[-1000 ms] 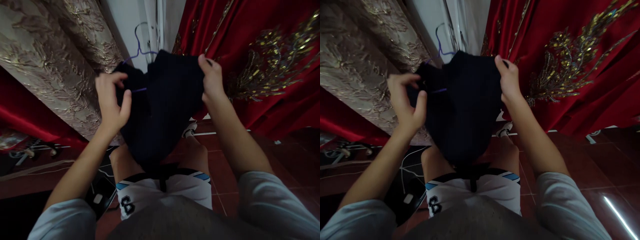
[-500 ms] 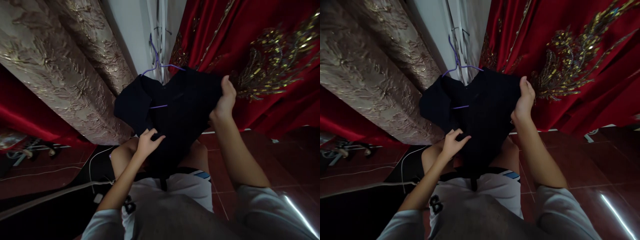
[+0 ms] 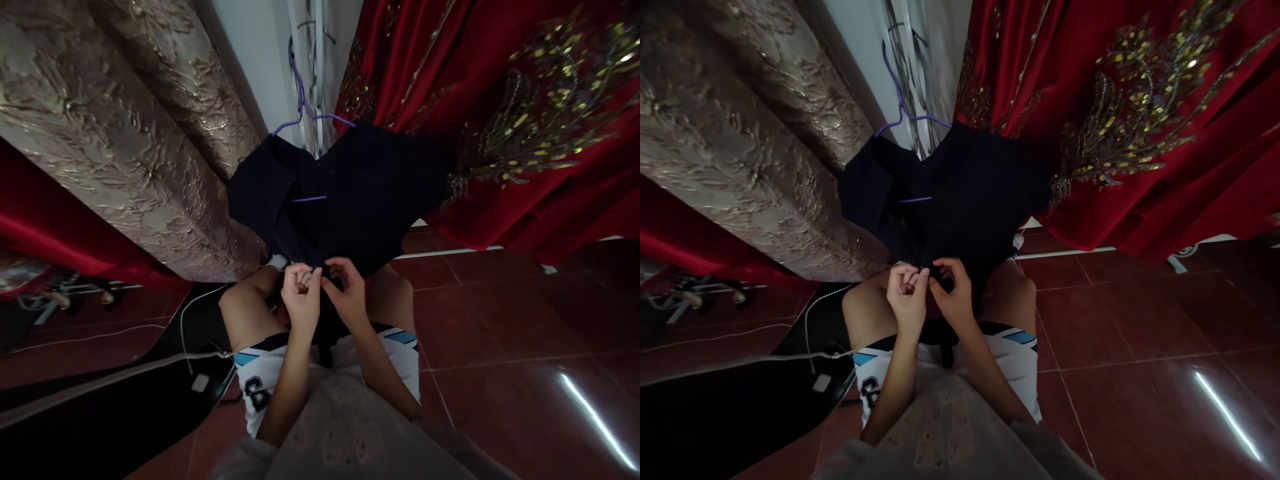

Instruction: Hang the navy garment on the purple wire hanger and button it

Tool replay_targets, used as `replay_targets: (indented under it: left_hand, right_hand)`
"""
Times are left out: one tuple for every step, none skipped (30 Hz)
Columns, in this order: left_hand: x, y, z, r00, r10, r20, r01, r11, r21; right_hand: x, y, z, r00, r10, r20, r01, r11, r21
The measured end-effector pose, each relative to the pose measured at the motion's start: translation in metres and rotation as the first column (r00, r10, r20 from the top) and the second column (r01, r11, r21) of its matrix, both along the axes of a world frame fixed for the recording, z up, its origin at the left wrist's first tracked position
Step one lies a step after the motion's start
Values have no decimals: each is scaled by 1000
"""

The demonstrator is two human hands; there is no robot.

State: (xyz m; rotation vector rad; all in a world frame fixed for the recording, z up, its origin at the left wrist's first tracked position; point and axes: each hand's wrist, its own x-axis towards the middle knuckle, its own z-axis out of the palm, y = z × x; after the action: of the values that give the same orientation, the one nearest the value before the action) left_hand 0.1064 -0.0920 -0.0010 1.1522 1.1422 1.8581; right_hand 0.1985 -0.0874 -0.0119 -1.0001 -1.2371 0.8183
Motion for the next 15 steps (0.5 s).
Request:
replay_targets:
  left_hand:
    - [0,-1,0,1000,2,-15,-2,1000,-13]
    - [1,-2,-1,1000,9,-24,-9,1000,-18]
    - [1,-2,-1,999,19,-30,-20,1000,-18]
    - [3,-2,-2,999,31,-40,-32,999,-14]
    - [4,-2,-4,998,40,-55,-41,999,-10]
    - [6,-2,-5,996,46,-72,-47,999,-7]
    - [8,-2,-5,995,45,-89,-46,999,-7]
    - [10,-2,-6,994,35,-102,-36,999,-8]
    - [12,-2,-6,994,20,-106,-21,1000,-8]
    - [13,-2,-6,995,3,-101,-3,1000,-7]
    - [14,-2,-6,996,-13,-92,13,1000,-5]
    - [14,-3,-5,996,-29,-86,29,1000,-3]
    - [14,-3,-5,996,-44,-83,44,999,1]
    - [15,-4,-4,995,-57,-81,57,998,5]
    - [15,-4,-4,994,-72,-77,73,997,10]
  right_hand:
    - [1,1,2,1000,1,7,-1,1000,26]
    - [3,1,6,1000,-3,20,2,999,51]
    - [5,1,9,999,-6,40,3,997,74]
    - [8,1,12,998,-7,61,2,996,92]
    - [11,0,14,997,-8,82,0,995,102]
    - [13,0,15,995,-9,100,-2,994,106]
    - [15,-1,15,993,-11,113,-1,994,108]
    - [16,-2,14,992,-15,122,1,994,107]
    - [17,-2,13,992,-22,125,9,994,105]
    - [18,-2,11,992,-34,120,22,995,102]
    - [19,-2,9,993,-47,110,36,994,99]
    - [19,-1,7,993,-60,97,50,994,97]
    - [19,-1,6,994,-71,87,62,993,96]
    - [19,-1,5,994,-78,80,70,993,98]
    - [19,-1,5,994,-81,74,73,992,101]
